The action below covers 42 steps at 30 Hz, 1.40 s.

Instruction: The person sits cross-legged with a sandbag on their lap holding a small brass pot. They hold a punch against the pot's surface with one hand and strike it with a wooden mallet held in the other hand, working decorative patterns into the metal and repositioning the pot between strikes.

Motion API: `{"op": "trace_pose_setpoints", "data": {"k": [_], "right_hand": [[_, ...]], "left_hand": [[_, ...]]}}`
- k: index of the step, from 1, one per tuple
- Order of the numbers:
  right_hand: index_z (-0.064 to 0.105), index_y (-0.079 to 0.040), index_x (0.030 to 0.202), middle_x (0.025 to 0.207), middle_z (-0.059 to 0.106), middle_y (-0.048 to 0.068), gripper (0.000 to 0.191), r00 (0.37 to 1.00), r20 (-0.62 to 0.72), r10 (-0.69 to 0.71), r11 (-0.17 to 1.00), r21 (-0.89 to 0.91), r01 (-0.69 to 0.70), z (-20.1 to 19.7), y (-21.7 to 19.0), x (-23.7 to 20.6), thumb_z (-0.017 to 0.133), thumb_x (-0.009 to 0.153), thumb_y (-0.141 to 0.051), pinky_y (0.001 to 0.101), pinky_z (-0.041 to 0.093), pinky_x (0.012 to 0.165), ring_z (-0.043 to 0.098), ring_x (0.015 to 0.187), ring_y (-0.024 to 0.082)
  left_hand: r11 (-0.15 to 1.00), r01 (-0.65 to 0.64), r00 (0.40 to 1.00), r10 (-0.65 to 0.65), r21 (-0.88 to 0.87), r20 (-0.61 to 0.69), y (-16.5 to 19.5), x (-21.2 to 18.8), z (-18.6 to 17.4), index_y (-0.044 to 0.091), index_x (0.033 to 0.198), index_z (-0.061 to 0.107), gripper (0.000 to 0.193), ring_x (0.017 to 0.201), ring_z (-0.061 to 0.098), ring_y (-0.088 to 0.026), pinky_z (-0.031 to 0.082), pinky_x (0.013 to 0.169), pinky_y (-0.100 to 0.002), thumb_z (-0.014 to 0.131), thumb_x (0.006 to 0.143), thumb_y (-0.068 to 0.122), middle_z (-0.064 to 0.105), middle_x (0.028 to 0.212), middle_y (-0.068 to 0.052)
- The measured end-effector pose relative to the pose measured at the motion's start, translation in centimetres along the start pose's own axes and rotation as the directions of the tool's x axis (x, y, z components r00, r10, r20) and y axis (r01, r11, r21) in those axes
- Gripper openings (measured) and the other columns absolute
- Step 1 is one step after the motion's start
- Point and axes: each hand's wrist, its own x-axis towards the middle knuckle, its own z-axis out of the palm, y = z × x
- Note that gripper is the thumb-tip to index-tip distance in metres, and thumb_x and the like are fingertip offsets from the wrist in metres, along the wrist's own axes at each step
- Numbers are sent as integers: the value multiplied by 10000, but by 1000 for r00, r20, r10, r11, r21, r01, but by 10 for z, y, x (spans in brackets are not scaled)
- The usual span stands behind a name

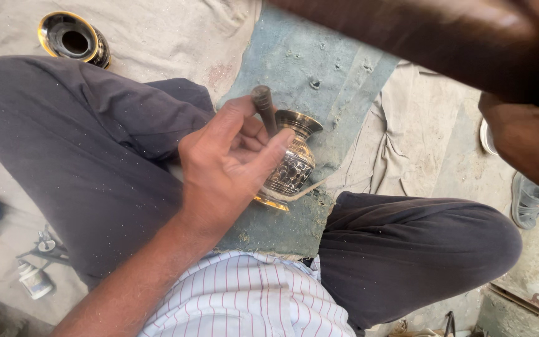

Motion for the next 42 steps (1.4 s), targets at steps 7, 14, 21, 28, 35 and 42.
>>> {"op": "trace_pose_setpoints", "data": {"k": [7, 14, 21, 28, 35, 42], "right_hand": [[667, 31, 1192, 869, 702, 186, 356, 989, 114, 92, 993, 60, -99, -9, -9, 7, 616, 850, 115, 364, 592, 690, 704, 698, 231], [662, 44, 1195, 876, 702, 197, 368, 994, 73, 77, 991, 102, -84, -7, -13, 7, 618, 839, 127, 366, 593, 684, 708, 712, 243], [657, 56, 1199, 884, 701, 207, 381, 996, 62, 67, 990, 120, -74, -6, -16, 9, 619, 828, 139, 368, 594, 679, 712, 725, 254], [652, 68, 1202, 892, 701, 218, 395, 997, 58, 59, 989, 132, -66, -7, -20, 10, 620, 818, 151, 370, 595, 673, 715, 739, 265], [647, 81, 1206, 900, 700, 229, 408, 997, 42, 71, 982, 172, -77, -3, -20, 8, 622, 807, 163, 372, 596, 667, 719, 752, 277], [642, 93, 1209, 908, 699, 240, 422, 997, 24, 67, 977, 200, -70, -5, -23, 10, 623, 796, 175, 374, 597, 662, 723, 766, 288]], "left_hand": [[999, -2, 1000, 3, -40, 10, -1, 0, 1, -18, 1176, 642, 241, 820, 721, -90, 655, 688, -198, 771, 989, 64, 686, 906, -52], [999, 0, 1000, 0, -43, 3, 0, -2, 1, -25, 1220, 637, 274, 816, 707, -86, 634, 690, -197, 768, 989, 44, 691, 919, -52], [997, 1, 1000, -2, -71, -6, -1, -4, 3, -33, 1262, 625, 309, 800, 697, -72, 632, 677, -194, 764, 996, 44, 669, 897, -39], [999, -5, 1000, 5, -42, -12, -4, -5, 4, -27, 1232, 621, 279, 787, 699, -68, 632, 664, -190, 764, 1003, 45, 664, 882, -39], [997, -3, 1000, 2, -77, -16, -5, -6, 5, -40, 1299, 609, 336, 781, 693, -73, 632, 677, -192, 748, 1003, 40, 663, 886, -39], [997, 5, 1000, -6, -81, -6, -4, -5, 3, -30, 1305, 616, 336, 785, 698, -79, 621, 683, -202, 755, 1006, 36, 668, 887, -42]]}}
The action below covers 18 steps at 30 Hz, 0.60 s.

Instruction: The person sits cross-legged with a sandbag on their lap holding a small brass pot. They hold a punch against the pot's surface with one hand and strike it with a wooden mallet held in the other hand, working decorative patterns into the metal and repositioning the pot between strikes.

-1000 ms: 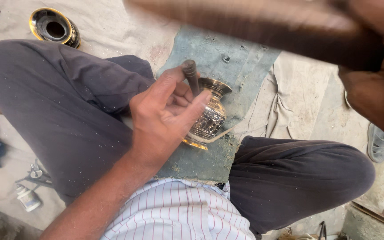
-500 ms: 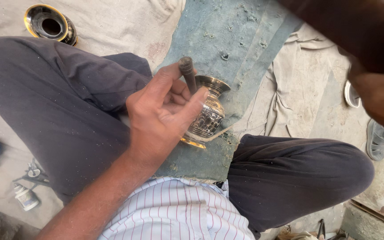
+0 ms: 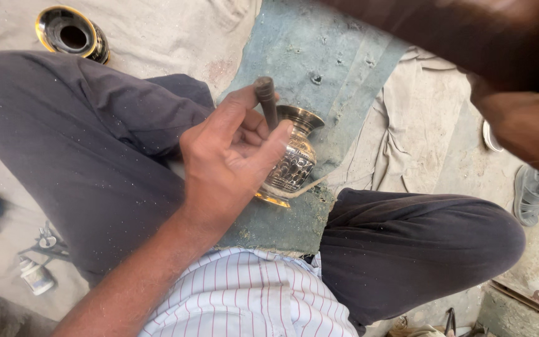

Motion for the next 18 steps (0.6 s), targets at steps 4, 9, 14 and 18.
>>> {"op": "trace_pose_setpoints", "data": {"k": [4, 9, 14, 18], "right_hand": [[639, 100, 1211, 912, 699, 246, 429, 1000, 7, -5, 1000, -13, 5, -1, -3, 3, 624, 790, 182, 375, 597, 658, 725, 773, 294], [643, 98, 1211, 908, 702, 245, 439, 1000, -8, -30, 999, 29, 31, 0, -2, 3, 634, 781, 187, 376, 597, 649, 727, 762, 291], [662, 60, 1213, 890, 710, 216, 482, 997, 72, 39, 998, -48, -36, -4, -2, 0, 667, 748, 189, 378, 597, 662, 729, 722, 257], [641, 42, 1257, 944, 704, 210, 548, 990, 101, 96, 995, -26, -94, -4, -6, 3, 669, 733, 200, 377, 598, 734, 727, 790, 254]], "left_hand": [[999, -17, 1000, 17, 44, 4, 0, 1, 0, -25, 1296, 620, 332, 771, 699, -74, 615, 651, -194, 750, 996, 36, 675, 900, -45], [999, -30, 999, 31, 46, -11, 1, 0, 0, -31, 1300, 624, 345, 809, 694, -88, 626, 660, -192, 760, 991, 43, 676, 921, -55], [1000, -9, 1000, 9, 12, 8, 1, -1, 1, -27, 1299, 624, 324, 790, 699, -71, 637, 676, -196, 745, 1006, 43, 676, 921, -47], [998, -8, 1000, 8, 62, -1, 2, -1, 0, -28, 1257, 633, 302, 821, 698, -85, 646, 659, -193, 758, 993, 50, 663, 927, -55]]}}
